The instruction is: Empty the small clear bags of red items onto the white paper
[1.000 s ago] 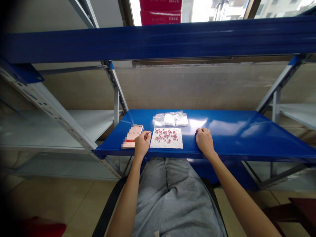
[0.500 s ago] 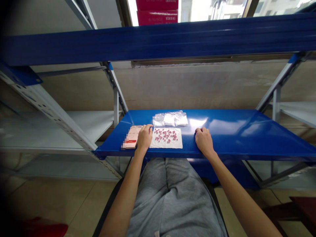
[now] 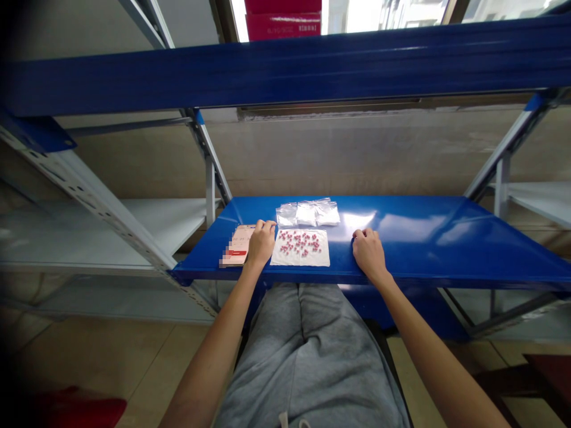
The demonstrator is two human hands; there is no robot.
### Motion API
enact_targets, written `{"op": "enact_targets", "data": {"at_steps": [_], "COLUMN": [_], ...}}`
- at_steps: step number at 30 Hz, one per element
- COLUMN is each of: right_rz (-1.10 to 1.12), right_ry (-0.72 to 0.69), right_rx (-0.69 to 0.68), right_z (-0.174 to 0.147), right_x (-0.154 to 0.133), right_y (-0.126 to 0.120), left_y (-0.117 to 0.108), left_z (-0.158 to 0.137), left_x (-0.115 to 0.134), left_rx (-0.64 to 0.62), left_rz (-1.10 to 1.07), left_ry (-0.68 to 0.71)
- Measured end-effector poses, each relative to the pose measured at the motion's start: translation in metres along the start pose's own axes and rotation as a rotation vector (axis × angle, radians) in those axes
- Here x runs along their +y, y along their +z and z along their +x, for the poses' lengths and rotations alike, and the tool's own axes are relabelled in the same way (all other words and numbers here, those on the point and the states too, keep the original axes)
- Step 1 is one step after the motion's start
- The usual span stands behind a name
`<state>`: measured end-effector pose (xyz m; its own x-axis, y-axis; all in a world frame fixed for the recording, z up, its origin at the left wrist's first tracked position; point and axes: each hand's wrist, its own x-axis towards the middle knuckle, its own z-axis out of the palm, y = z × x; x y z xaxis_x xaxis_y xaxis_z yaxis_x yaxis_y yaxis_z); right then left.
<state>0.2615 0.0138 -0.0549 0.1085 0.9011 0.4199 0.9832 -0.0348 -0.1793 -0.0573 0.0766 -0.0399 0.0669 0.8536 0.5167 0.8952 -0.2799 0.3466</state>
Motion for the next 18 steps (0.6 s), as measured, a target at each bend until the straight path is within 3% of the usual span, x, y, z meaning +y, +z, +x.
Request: {"op": "enact_targets", "data": {"at_steps": [4,18], "right_rz": [0.007,-0.001], "right_ry": [-0.005,-0.016], "right_rx": [0.014,0.03], "right_z": [0.0,0.0], "right_x": [0.001,0.003], "right_y": [0.002,0.005], "left_y": [0.003,0.0], "left_z": [0.003,0.008], "left_x": [-0.006,-0.012], "left_rx": [0.016,-0.017], "left_rz": [-0.116,-0.224], "left_ry": [0.009,0.022]}}
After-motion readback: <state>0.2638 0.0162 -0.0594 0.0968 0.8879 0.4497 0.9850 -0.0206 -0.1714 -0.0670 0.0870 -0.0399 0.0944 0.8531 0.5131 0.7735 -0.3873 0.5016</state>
